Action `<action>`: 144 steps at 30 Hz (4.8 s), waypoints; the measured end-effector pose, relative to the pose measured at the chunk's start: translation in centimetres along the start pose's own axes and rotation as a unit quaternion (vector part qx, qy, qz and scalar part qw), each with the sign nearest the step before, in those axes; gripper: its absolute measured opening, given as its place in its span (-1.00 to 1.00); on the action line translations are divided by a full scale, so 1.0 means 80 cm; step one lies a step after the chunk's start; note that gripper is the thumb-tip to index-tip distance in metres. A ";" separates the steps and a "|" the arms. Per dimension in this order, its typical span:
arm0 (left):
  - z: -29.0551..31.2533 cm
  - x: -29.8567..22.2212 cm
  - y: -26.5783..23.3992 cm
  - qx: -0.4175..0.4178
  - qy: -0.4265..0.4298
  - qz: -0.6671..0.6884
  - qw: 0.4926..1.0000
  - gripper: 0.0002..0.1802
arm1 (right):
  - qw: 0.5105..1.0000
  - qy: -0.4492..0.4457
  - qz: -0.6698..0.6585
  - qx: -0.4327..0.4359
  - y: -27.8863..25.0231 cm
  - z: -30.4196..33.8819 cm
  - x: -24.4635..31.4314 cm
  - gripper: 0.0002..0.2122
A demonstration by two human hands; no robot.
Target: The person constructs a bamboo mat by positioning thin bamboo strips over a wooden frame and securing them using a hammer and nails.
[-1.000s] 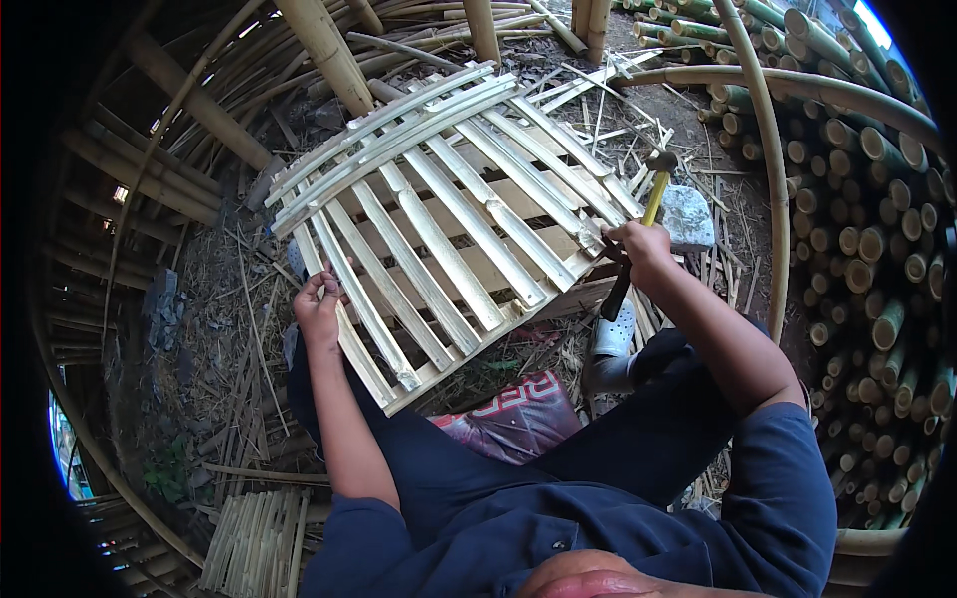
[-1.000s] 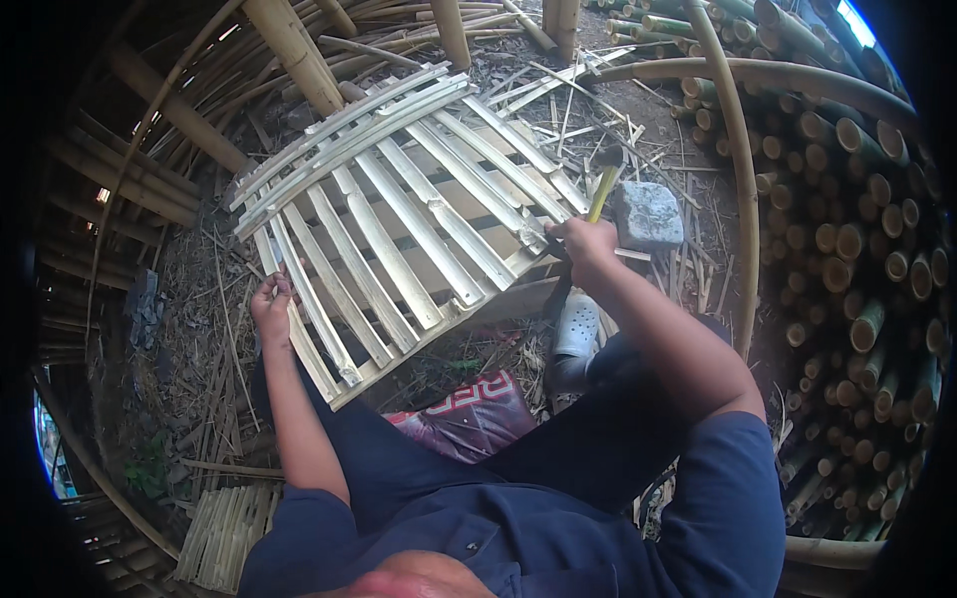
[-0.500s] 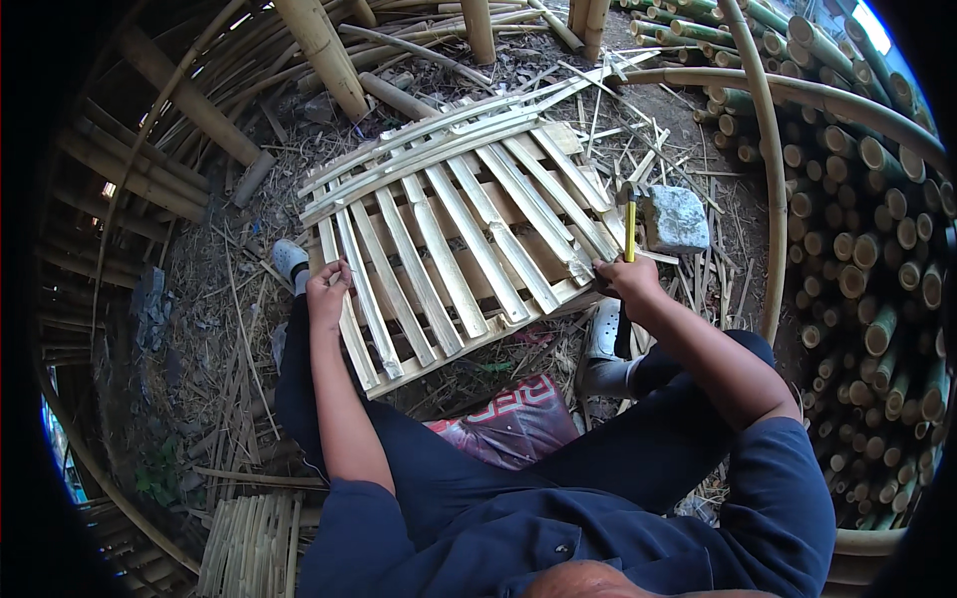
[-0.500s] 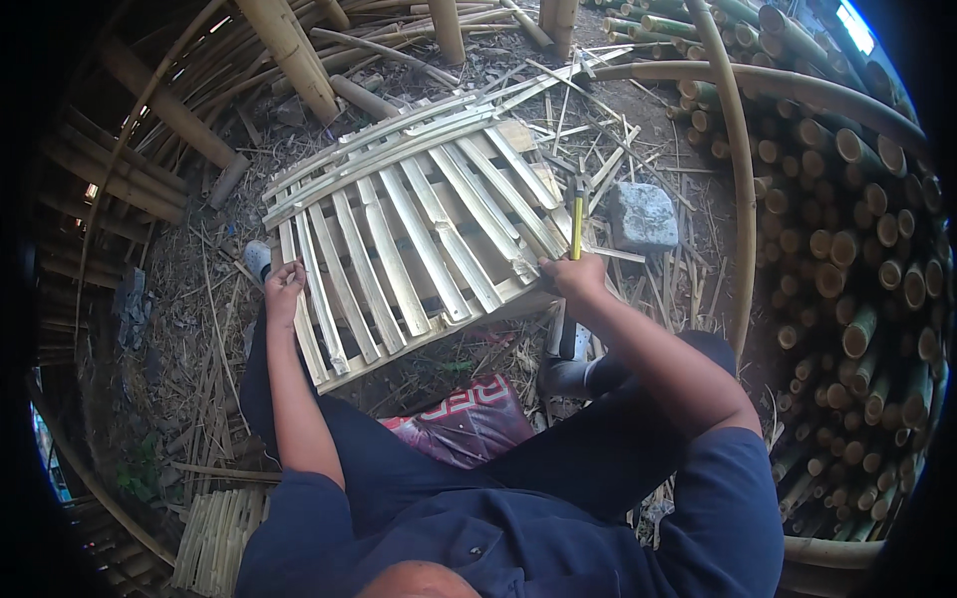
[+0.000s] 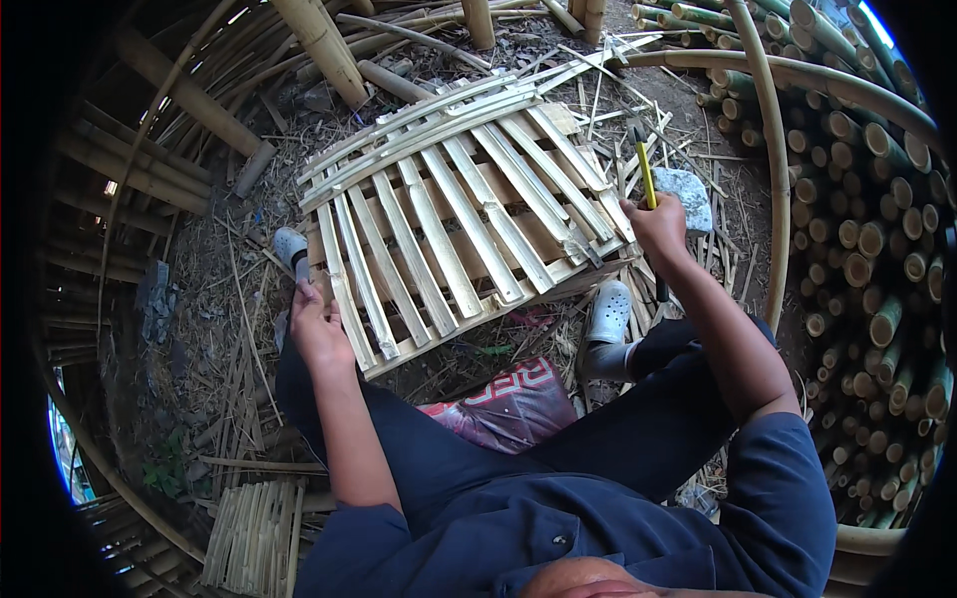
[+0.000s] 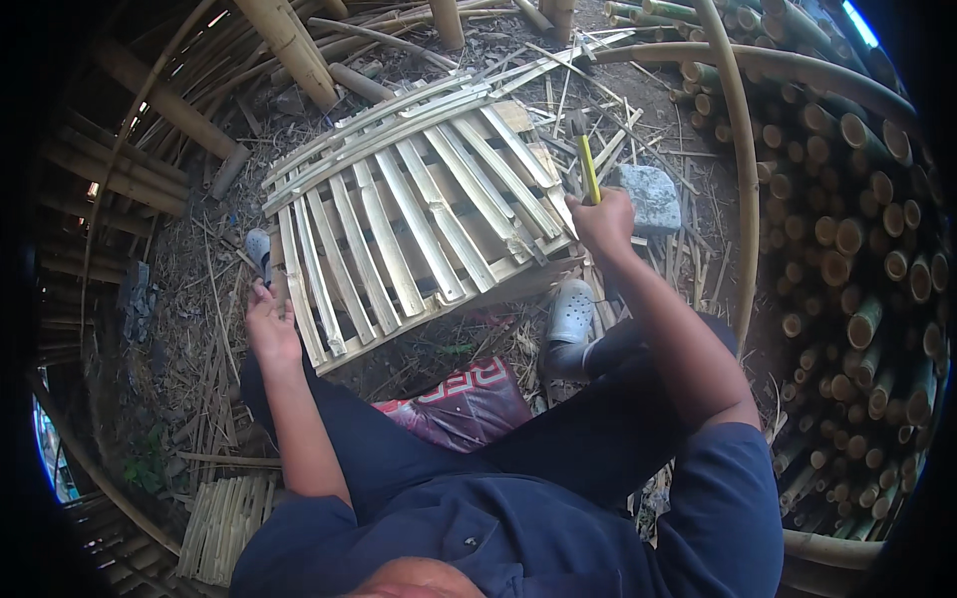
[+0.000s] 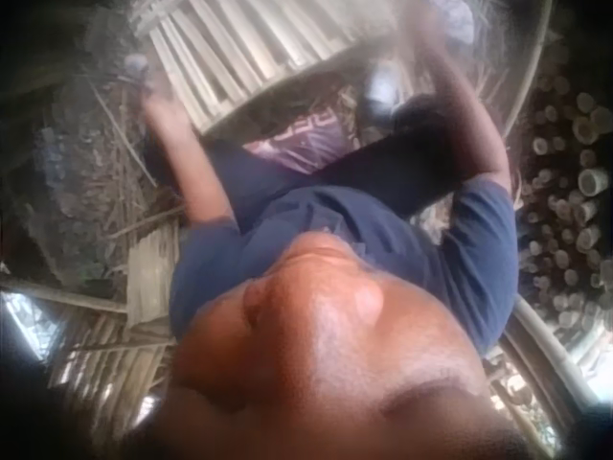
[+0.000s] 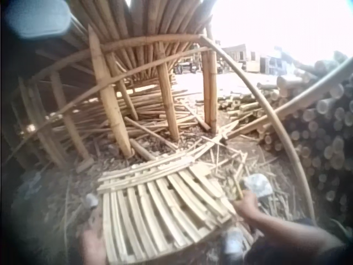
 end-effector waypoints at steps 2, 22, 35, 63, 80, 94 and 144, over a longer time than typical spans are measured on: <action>0.057 0.004 -0.007 0.048 -0.102 0.053 0.992 -0.79 | 1.000 -0.004 0.023 0.019 0.000 -0.022 0.024 -0.70; 0.156 0.080 -0.036 -0.006 -0.125 0.085 0.989 -0.84 | 0.976 -0.048 0.049 0.206 0.072 -0.129 0.093 -0.64; 0.126 0.095 -0.046 0.067 0.030 0.228 0.971 -0.90 | 0.968 -0.073 0.131 0.199 0.106 -0.155 0.106 -0.66; -0.103 -0.017 -0.052 0.190 0.046 0.067 0.978 -0.46 | 0.995 -0.034 -0.015 0.094 0.072 0.044 0.088 -0.89; -0.231 0.023 -0.096 0.294 -0.033 0.053 0.954 -0.35 | 0.984 -0.076 -0.080 0.140 0.141 0.107 0.038 -0.73; -0.174 -0.038 -0.096 0.302 0.030 0.098 0.948 -0.83 | 0.968 -0.056 -0.182 0.162 0.063 0.112 0.074 -0.65; -0.119 -0.030 -0.138 -0.003 -0.022 -0.311 0.950 -0.61 | 0.970 -0.242 0.015 0.017 0.050 0.056 0.038 -0.75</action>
Point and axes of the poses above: each hand's wrist, its own z-axis away from the middle knuckle, its own y-axis out of the palm, x = y × z, the point moved 1 cm from there along -z, towards the middle knuckle, and after that the axes turned 10 degrees about y, right-handed, at the moved point
